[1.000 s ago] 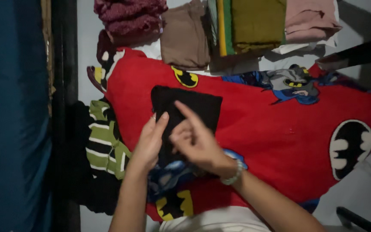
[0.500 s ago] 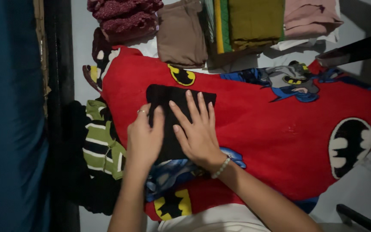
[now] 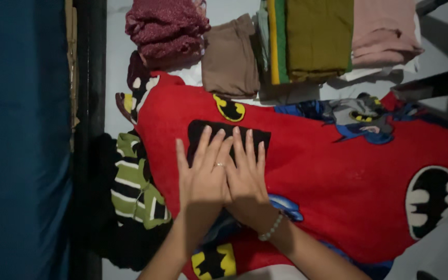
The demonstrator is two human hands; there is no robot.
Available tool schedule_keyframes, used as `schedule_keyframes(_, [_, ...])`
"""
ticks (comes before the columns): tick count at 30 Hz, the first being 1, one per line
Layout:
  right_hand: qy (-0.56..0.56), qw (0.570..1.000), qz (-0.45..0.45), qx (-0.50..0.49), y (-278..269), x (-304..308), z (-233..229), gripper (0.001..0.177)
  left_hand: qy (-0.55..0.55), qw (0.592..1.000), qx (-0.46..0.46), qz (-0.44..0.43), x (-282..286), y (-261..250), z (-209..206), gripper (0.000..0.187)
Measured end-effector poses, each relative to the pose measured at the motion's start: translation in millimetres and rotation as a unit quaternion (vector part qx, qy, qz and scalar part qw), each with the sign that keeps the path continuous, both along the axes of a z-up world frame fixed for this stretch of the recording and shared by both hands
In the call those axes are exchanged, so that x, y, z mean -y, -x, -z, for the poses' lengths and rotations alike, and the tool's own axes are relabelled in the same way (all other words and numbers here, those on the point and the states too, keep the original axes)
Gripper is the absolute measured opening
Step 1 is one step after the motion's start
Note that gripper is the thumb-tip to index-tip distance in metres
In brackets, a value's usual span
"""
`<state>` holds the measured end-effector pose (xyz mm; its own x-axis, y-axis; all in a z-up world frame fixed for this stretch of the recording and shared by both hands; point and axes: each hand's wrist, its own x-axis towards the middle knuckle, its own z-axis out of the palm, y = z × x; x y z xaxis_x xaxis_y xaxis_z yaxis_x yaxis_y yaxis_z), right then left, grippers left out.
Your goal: The person picks up several garments from a bed and folds them one by one, placing each finished item onto a stack on the floor.
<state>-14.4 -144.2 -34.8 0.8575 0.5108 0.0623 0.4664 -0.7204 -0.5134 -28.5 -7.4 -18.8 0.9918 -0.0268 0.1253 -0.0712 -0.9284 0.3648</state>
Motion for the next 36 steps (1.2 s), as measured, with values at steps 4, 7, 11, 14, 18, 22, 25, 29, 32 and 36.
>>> schedule_keyframes(4, [0.027,0.999,0.010,-0.018,-10,2,23,0.065,0.028,0.999,-0.034,0.002,-9,-6,25,0.056])
schedule_keyframes(7, [0.021,0.999,0.017,-0.030,-10,9,30,0.066,0.045,0.998,-0.034,-0.012,-10,-7,28,0.057])
schedule_keyframes(11, [0.010,0.999,0.039,-0.024,-21,25,34,0.066,0.012,0.999,-0.029,-0.021,-8,-12,21,0.058])
schedule_keyframes(14, [-0.044,0.996,0.054,-0.055,-22,42,34,0.071,0.002,0.999,-0.025,-0.022,-5,-12,21,0.057])
schedule_keyframes(18, [-0.196,0.964,0.144,-0.111,-12,53,32,0.079,0.006,0.999,-0.033,-0.028,-4,-10,19,0.057])
schedule_keyframes(22, [-0.299,0.886,0.255,-0.247,5,63,51,0.069,0.006,0.999,-0.037,-0.028,-2,-7,18,0.058])
schedule_keyframes(25, [-0.461,0.750,0.284,-0.381,7,62,69,0.065,0.005,0.999,-0.031,-0.028,0,-9,17,0.057])
schedule_keyframes(29, [-0.493,0.688,0.261,-0.464,-4,67,62,0.058,-0.014,0.999,-0.021,-0.022,2,-8,14,0.057])
schedule_keyframes(32, [-0.494,0.665,0.230,-0.511,-14,76,42,0.048,-0.063,0.997,-0.039,-0.014,7,-3,9,0.056])
schedule_keyframes(36, [-0.524,0.658,0.194,-0.506,-24,80,18,0.035,0.124,0.978,-0.020,0.164,23,14,-6,0.079])
